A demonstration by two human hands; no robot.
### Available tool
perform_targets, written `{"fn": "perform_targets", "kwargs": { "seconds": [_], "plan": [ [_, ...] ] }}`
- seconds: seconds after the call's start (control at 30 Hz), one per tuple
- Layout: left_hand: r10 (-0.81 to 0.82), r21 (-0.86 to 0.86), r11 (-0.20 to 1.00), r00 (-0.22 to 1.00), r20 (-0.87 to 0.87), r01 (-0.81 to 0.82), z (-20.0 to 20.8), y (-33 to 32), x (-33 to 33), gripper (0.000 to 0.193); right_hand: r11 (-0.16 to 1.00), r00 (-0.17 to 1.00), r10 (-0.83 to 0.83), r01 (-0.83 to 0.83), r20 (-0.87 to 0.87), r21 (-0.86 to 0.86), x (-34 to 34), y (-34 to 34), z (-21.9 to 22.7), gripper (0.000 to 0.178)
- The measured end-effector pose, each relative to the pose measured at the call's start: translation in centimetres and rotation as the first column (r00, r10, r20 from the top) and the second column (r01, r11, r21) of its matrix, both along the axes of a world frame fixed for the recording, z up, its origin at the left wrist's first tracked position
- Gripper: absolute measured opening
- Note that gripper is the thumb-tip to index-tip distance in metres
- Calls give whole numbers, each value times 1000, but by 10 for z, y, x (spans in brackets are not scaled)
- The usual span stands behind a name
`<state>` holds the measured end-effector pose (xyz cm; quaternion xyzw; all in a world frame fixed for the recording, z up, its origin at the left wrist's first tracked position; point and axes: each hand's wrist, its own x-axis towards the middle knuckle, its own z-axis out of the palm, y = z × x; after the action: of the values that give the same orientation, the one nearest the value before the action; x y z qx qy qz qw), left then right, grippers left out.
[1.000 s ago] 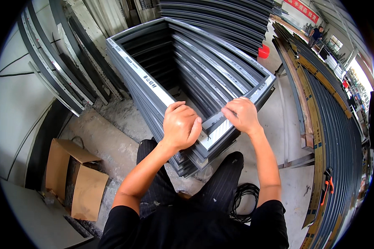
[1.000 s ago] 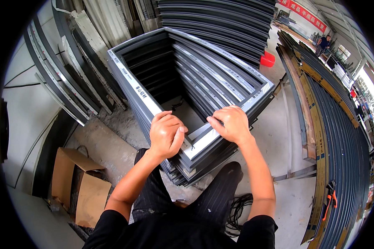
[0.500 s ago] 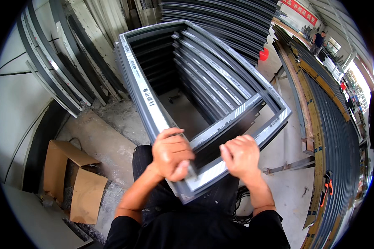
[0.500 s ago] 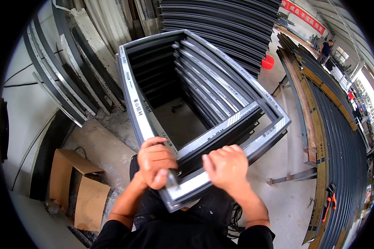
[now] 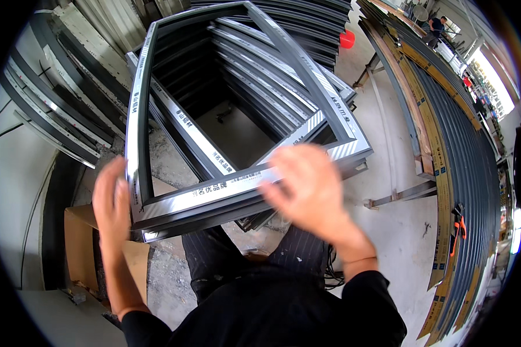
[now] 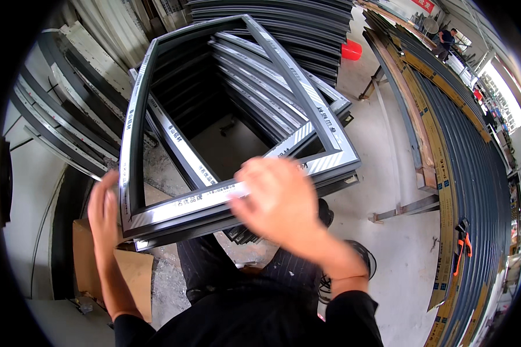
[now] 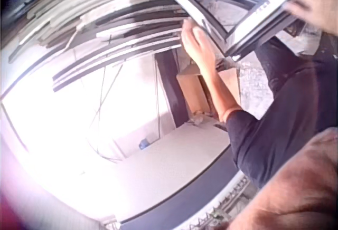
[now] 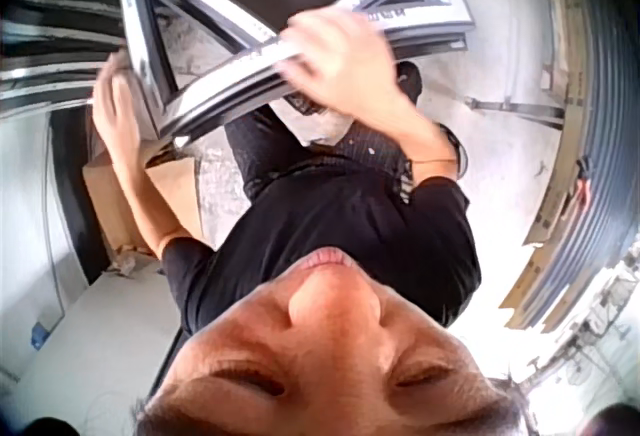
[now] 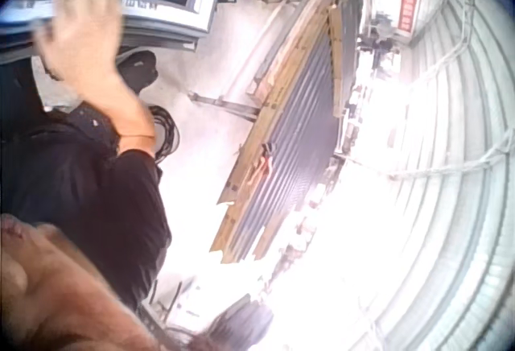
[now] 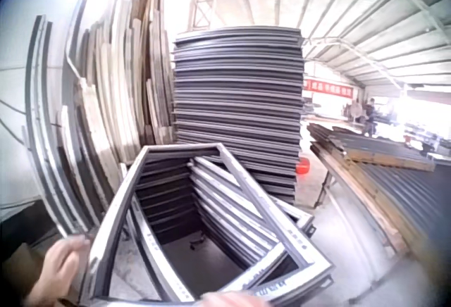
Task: The person sits on a stool and installs a black rubber seal into the groove of a grey window frame. They use orange-handled pliers to cut the seal to the correct length. After completing the installation, they lift the frame and place it onto a stack of similar frames.
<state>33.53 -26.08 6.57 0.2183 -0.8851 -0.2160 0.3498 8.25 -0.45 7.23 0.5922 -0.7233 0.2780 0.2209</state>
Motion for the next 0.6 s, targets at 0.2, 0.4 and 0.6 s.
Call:
{"fn": "perform_targets", "kwargs": {
  "seconds": [0.2, 0.4, 0.6],
  "plan": [
    [75, -316, 947, 996, 43, -58, -23, 116, -53, 34, 904, 990, -48, -13, 132, 428, -129, 37, -9, 41],
    [335, -479, 765, 902, -274, -429, -54, 84, -47, 24, 902, 1000, 5, -8, 9, 432, -52, 42, -14, 54],
    [208, -505, 804, 943, -258, -315, -74, -39, 37, 47, 632, 901, 289, -434, 324, 642, 49, 20, 8, 72]
  ]
}}
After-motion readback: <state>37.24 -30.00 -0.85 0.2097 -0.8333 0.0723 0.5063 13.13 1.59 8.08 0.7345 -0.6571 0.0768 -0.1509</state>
